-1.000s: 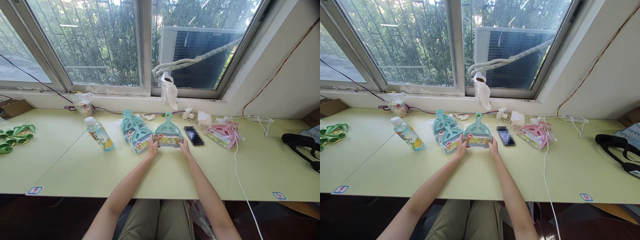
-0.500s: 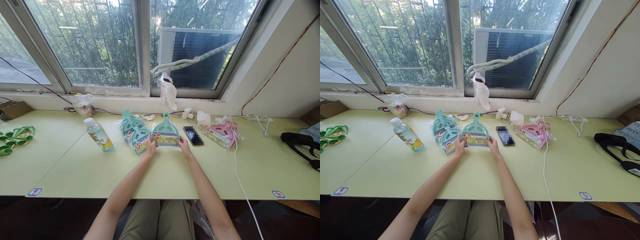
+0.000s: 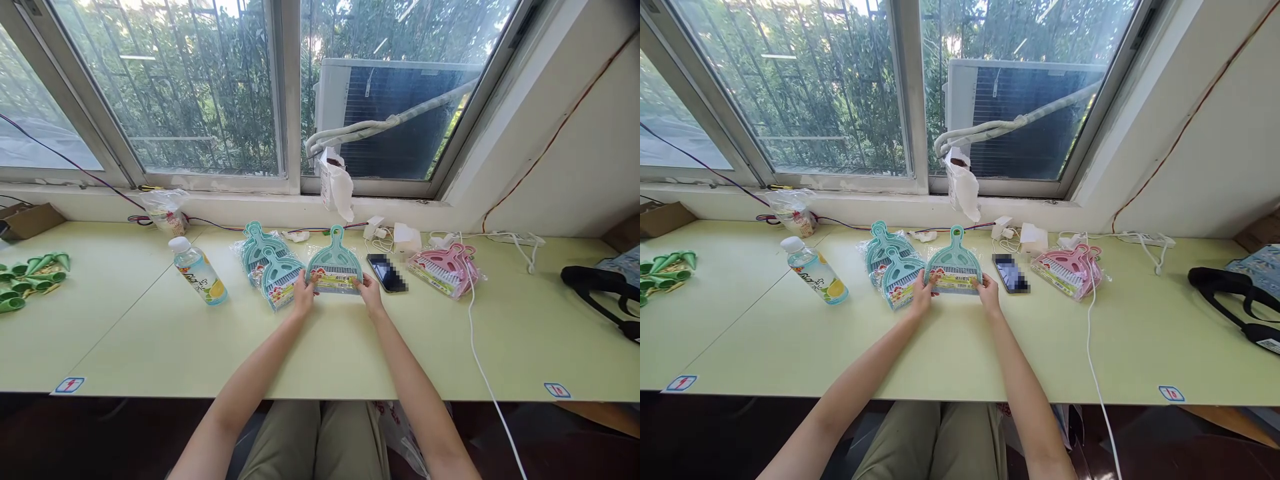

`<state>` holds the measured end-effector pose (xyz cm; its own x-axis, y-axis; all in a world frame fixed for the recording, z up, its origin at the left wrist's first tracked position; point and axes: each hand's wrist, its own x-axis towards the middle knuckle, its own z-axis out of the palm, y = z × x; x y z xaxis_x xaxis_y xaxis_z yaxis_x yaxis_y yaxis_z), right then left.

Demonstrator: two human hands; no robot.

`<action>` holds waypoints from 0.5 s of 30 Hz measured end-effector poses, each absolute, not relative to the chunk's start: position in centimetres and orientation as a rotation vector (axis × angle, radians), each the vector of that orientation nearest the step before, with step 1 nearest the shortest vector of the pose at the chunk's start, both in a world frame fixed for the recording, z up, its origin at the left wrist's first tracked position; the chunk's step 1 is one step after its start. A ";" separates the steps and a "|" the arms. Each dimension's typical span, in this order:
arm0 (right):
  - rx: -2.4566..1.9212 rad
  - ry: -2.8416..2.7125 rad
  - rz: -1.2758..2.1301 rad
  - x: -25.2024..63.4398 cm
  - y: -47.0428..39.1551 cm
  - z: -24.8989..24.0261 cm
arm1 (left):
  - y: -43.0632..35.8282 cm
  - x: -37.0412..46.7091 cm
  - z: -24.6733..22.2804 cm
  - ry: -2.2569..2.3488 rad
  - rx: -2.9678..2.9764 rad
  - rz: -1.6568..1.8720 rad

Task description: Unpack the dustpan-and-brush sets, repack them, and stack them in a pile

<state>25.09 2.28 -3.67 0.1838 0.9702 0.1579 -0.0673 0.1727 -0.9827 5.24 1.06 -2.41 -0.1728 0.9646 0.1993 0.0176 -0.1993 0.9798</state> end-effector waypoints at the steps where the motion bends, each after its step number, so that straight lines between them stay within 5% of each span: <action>1: -1.103 -1.085 0.994 25.1 2.3 -3.7 | 1.1 5.3 -2.5 1.239 1.263 1.491; 15: -1.140 -1.146 0.964 24.6 1.7 -3.1 | 1.3 5.1 -2.8 1.287 1.264 1.482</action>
